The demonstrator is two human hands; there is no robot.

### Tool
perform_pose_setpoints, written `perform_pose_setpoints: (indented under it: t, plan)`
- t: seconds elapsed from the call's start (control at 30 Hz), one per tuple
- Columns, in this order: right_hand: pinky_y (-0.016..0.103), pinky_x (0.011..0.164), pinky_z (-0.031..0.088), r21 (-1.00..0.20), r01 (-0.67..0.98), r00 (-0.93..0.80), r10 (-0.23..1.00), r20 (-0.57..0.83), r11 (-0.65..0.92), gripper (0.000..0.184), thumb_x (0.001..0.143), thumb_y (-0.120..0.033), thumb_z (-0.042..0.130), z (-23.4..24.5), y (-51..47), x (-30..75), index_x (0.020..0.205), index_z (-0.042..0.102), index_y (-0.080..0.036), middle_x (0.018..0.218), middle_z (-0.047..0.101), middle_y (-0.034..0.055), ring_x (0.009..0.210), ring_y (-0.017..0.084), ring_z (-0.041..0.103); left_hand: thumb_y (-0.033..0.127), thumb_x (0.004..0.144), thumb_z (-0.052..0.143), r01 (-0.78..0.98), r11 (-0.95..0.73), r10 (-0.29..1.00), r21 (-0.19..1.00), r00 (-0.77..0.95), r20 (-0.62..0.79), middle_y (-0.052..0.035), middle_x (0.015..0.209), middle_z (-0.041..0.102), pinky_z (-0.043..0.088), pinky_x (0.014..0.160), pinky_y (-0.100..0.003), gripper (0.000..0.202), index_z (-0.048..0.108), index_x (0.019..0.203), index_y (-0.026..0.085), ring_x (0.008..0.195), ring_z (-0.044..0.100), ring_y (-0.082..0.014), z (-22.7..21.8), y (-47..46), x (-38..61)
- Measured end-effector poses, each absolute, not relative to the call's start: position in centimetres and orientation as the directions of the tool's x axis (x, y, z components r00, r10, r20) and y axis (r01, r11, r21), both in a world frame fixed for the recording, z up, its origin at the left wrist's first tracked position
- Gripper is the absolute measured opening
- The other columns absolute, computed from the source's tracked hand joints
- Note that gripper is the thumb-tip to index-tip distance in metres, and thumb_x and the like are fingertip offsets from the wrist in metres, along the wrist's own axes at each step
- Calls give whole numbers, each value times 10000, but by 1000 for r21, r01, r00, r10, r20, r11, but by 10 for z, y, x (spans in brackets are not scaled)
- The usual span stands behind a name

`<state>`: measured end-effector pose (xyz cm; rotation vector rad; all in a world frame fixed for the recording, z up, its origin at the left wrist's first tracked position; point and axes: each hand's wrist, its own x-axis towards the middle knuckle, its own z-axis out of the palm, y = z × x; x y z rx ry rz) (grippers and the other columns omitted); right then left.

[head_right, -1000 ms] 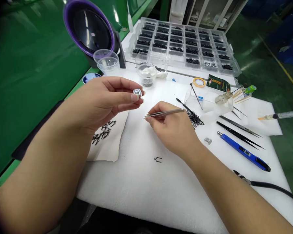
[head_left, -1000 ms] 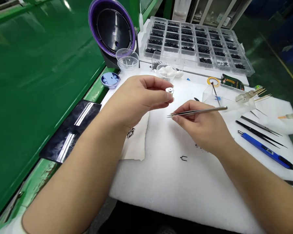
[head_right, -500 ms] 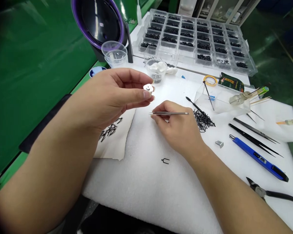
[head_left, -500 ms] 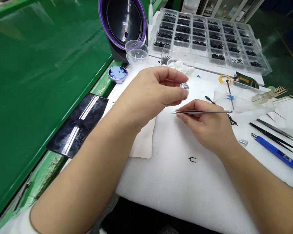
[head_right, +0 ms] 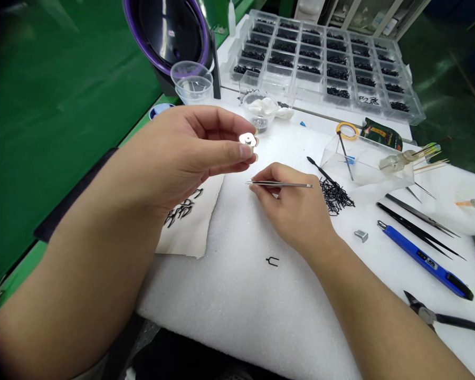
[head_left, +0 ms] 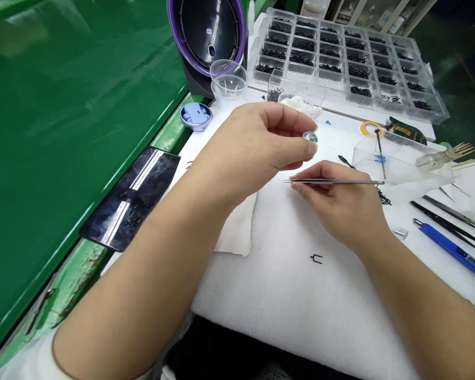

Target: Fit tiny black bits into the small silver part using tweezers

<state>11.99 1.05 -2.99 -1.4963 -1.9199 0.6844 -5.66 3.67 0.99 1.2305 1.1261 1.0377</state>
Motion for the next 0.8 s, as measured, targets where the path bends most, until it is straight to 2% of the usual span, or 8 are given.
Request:
perform_pose_setpoints:
  t: [0.23, 0.37, 0.5, 0.63, 0.7, 0.8]
  plan:
    - [315, 688, 543, -705, 670, -178, 973, 150, 231, 33, 849, -271, 693, -30, 12, 118, 864, 720, -259, 869, 777, -21, 747, 188, 731, 107, 723, 759, -19, 76, 988, 997, 138, -73, 24, 815, 719, 617, 845, -380, 133, 742, 838, 172, 835, 740, -210, 13, 36, -56]
    - [319, 679, 537, -689, 678, -192, 967, 169, 256, 40, 854, -259, 687, -32, 13, 117, 868, 723, -250, 863, 775, -17, 748, 187, 724, 119, 712, 782, -1, 74, 989, 997, 128, -74, -8, 808, 720, 609, 850, -399, 139, 737, 837, 161, 843, 733, -222, 12, 36, -56]
    - [307, 684, 543, -697, 670, -174, 967, 188, 256, 45, 852, -253, 696, -21, 9, 126, 875, 734, -254, 874, 779, -19, 772, 184, 732, 181, 706, 795, 135, 24, 994, 991, 99, -38, -34, 885, 742, 594, 854, -434, 193, 741, 890, 199, 874, 722, -248, 8, 36, -59]
    - [301, 609, 539, -654, 706, -157, 961, 228, 271, 44, 838, -278, 724, 1, -6, 146, 874, 745, -263, 807, 770, -18, 694, 185, 712, 217, 699, 802, 255, 11, 995, 967, 93, -35, -34, 958, 755, 577, 815, -400, 252, 766, 948, 239, 866, 713, -243, 5, 35, -55]
    - [298, 575, 539, -662, 703, -153, 964, 215, 260, 56, 829, -274, 734, 6, -14, 156, 879, 749, -254, 804, 771, -7, 664, 184, 707, 246, 714, 796, 311, 21, 993, 950, 106, -57, -27, 925, 759, 566, 764, -382, 233, 781, 947, 255, 826, 706, -236, 5, 34, -50]
    - [293, 546, 538, -728, 667, -73, 987, 145, 156, 66, 821, -279, 740, 2, -20, 165, 873, 747, -239, 817, 779, 8, 669, 191, 718, 285, 730, 794, 386, 48, 988, 921, 117, -100, -24, 837, 756, 548, 700, -365, 190, 795, 919, 261, 754, 695, -227, 6, 31, -43]
